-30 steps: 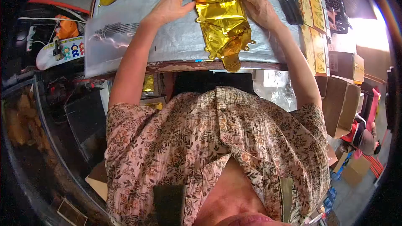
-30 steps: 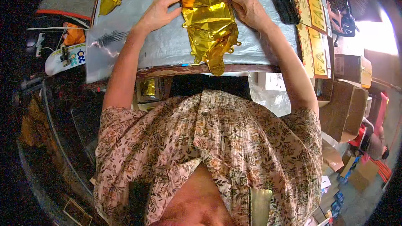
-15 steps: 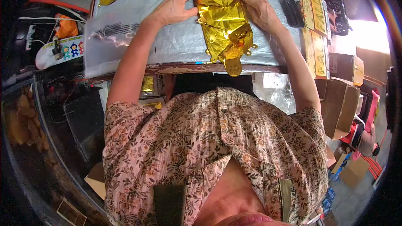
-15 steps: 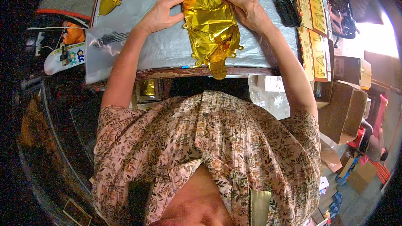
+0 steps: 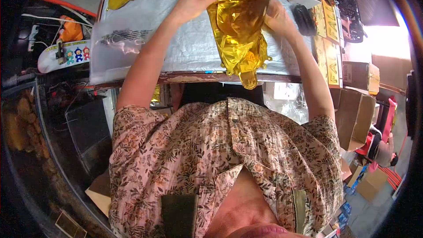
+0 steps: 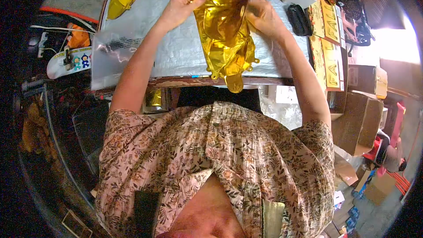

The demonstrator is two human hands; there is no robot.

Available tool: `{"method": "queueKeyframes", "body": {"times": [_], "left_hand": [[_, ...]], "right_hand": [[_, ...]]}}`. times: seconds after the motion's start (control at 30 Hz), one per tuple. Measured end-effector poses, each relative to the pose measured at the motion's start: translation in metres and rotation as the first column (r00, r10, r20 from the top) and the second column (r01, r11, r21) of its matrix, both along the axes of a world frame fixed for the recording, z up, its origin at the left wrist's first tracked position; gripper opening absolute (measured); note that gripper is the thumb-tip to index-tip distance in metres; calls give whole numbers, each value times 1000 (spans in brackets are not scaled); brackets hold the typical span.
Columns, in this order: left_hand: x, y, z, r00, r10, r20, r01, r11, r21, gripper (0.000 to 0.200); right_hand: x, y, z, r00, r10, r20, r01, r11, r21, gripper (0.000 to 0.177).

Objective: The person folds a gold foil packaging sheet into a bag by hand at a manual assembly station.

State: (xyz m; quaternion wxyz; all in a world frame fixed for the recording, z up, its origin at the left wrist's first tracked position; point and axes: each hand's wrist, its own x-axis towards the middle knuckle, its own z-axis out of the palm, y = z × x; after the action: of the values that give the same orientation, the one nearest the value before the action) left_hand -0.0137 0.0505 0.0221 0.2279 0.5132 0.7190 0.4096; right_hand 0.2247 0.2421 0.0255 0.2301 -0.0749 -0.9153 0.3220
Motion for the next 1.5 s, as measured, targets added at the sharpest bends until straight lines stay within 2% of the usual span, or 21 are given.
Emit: {"method": "queueKeyframes", "body": {"times": [0.17, 0.23, 0.3, 0.33, 0.4, 0.43, 0.5, 0.53, 0.6, 0.63, 0.67, 0.7, 0.73, 0.8, 0.83, 0.9, 0.97, 1.3, 1.4, 1.47, 1.5], "left_hand": [[-11, 12, 0, 971, 53, 234, -59, 998, 18, 46], [-21, 20, -11, 961, 15, 277, -34, 997, 62, 48], [-29, 25, -22, 841, 83, 534, -125, 991, 43, 50], [-32, 24, -30, 841, 87, 534, -130, 991, 42, 50], [-37, 17, -40, 762, 61, 645, -269, 936, 229, 50], [-39, 13, -43, 760, 63, 647, -271, 936, 227, 50], [-35, 1, -48, 921, 284, 266, -340, 919, 198, 42], [-29, -4, -42, 919, 288, 269, -346, 917, 198, 42], [-12, -15, -32, 950, 306, -67, -272, 912, 306, 31], [-5, -19, -31, 948, 311, -65, -277, 911, 306, 31], [1, -21, -30, 934, 282, -221, -192, 913, 359, 31], [7, -24, -29, 892, 256, -372, -97, 913, 396, 32], [14, -27, -29, 877, 204, -435, -97, 962, 256, 44], [30, -30, -27, 846, 185, -501, -83, 972, 218, 50], [37, -31, -27, 811, 158, -563, -70, 982, 174, 56], [41, -31, -27, 826, 111, -552, -54, 991, 119, 64], [46, -29, -29, 770, 120, -627, -29, 988, 153, 62], [50, -30, -28, 799, 41, -601, 18, 996, 92, 55], [50, -29, -24, 804, 38, -593, 34, 993, 110, 53], [49, -26, -29, 800, 54, -597, 34, 990, 135, 51], [48, -25, -29, 795, 69, -603, 38, 986, 163, 50]], "right_hand": [[-15, 4, 16, 998, -54, 34, 59, 988, -143, 40], [-32, 14, 1, 983, -128, 132, 169, 914, -369, 35], [-43, 22, -10, 984, -119, 134, 166, 884, -437, 33], [-47, 26, -15, 984, -116, 134, 168, 848, -503, 31], [-53, 29, -19, 984, -111, 137, 170, 806, -567, 29], [-55, 27, -20, 979, -155, 135, 205, 800, -564, 29], [-58, 19, -18, 971, -197, 136, 239, 793, -560, 29], [-56, 12, -13, 953, -259, 158, 303, 839, -452, 30], [-57, 12, -23, 932, -317, 175, 359, 871, -335, 32], [-55, 19, -44, 933, -357, 50, 360, 923, -134, 35], [-56, 25, -56, 927, -365, -83, 371, 926, 74, 38], [-57, 20, -54, 928, -362, -84, 369, 927, 75, 38], [-53, 8, -49, 921, -377, -94, 384, 920, 74, 41], [-48, -14, -35, 917, -385, -104, 393, 916, 76, 44], [-46, -23, -27, 935, -348, -63, 348, 937, -18, 46], [-48, -30, -23, 955, -296, -25, 292, 950, -112, 48], [-48, -29, -25, 977, -200, -67, 211, 927, 309, 51], [-51, -29, -35, 980, -191, 55, 182, 973, 145, 45], [-53, -31, -32, 980, -187, 69, 174, 972, 160, 45], [-53, -40, -25, 977, -185, 106, 132, 915, 382, 46], [-53, -37, -29, 977, -182, 107, 129, 915, 383, 46]]}}
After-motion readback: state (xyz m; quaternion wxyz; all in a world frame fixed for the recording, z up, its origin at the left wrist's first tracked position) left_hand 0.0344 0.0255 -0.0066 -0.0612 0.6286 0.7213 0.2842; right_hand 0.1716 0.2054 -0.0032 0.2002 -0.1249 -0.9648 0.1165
